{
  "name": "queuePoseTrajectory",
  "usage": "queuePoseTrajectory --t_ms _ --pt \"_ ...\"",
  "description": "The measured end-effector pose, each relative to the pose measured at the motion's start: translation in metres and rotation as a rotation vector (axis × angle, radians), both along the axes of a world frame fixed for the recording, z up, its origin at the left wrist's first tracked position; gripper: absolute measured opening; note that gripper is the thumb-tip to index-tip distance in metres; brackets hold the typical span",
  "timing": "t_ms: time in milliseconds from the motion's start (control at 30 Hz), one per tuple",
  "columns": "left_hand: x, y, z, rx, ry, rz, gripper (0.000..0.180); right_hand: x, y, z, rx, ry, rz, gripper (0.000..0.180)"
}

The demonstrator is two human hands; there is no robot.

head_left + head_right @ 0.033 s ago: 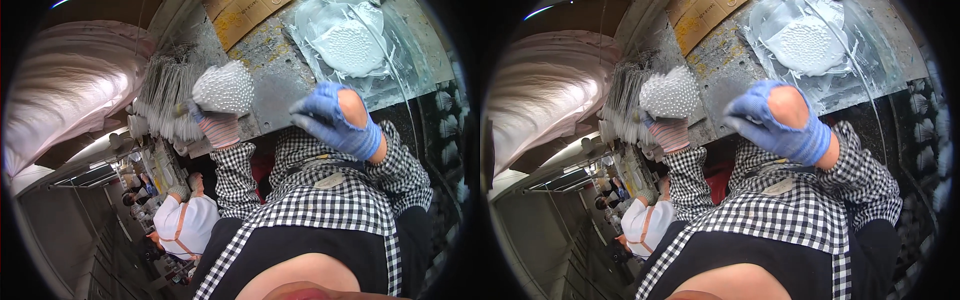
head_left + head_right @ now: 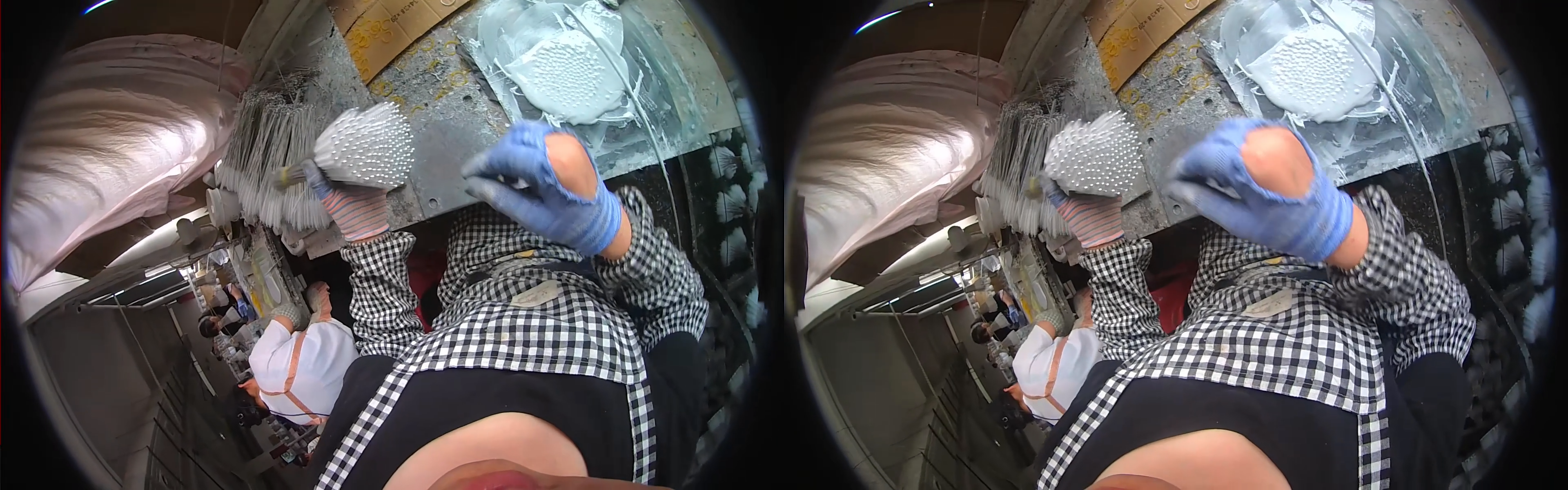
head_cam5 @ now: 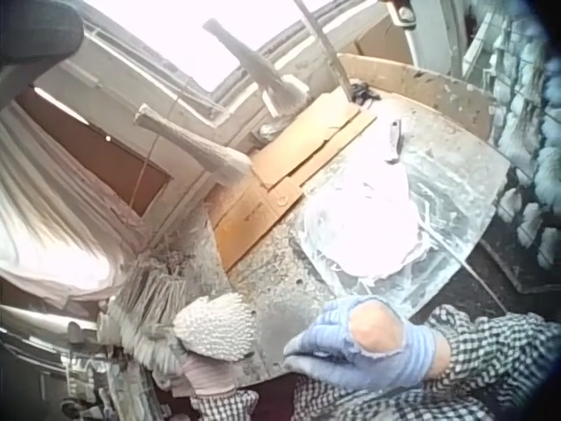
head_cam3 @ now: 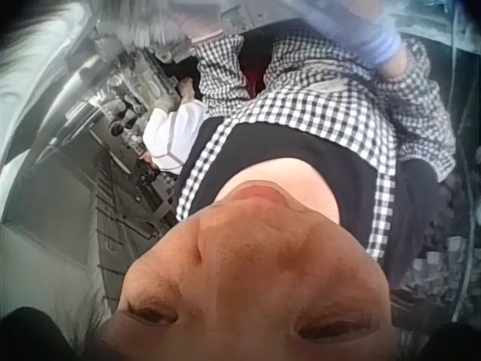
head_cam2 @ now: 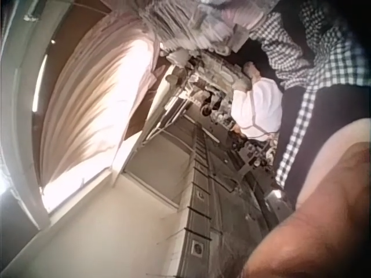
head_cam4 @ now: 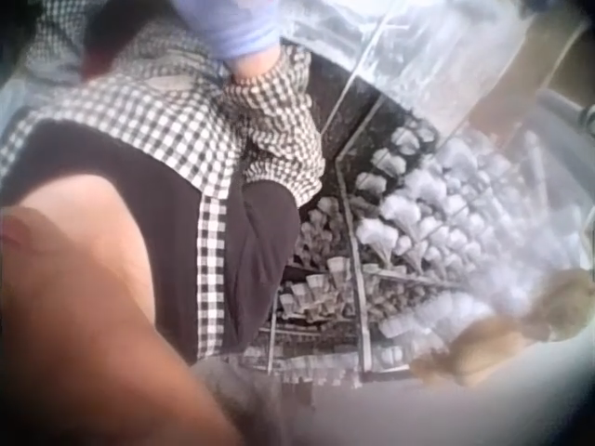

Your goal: Assembling white fiber duster heads by aligning and bundling bristles.

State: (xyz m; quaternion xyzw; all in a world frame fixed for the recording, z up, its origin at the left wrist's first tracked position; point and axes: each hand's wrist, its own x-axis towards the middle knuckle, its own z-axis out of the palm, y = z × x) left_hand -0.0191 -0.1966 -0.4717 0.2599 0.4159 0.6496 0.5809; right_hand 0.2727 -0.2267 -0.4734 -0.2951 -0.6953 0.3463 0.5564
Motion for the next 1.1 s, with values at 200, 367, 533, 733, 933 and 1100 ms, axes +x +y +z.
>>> queuePoseTrajectory --t_ms 200,367,533,733,933,1100 --pt "0.006 -0.001 -0.003 -0.134 0.148 0.030 0.075 -0.017 0.074 0.038 0.139 -0.032 0.056 0.029" --pt "0.022 -0.003 0.003 -0.160 0.151 -0.034 0.071 -0.054 0.109 0.050 -0.201 -0.588 0.331 0.070" --pt "0.030 -0.007 0.005 -0.220 0.081 -0.168 0.069 -0.068 0.122 0.032 -0.433 -0.573 0.562 0.077" --pt "0.025 -0.007 0.002 -0.240 0.037 -0.265 0.064 -0.067 0.130 0.013 -0.594 -0.447 0.652 0.063" --pt "0.025 -0.005 -0.005 -0.203 -0.097 -0.301 0.071 -0.056 0.114 0.004 -0.296 -0.557 0.463 0.044" --pt "0.010 -0.002 -0.009 -0.229 0.123 -0.181 0.054 -0.054 0.106 -0.014 0.443 -0.282 0.363 0.022"
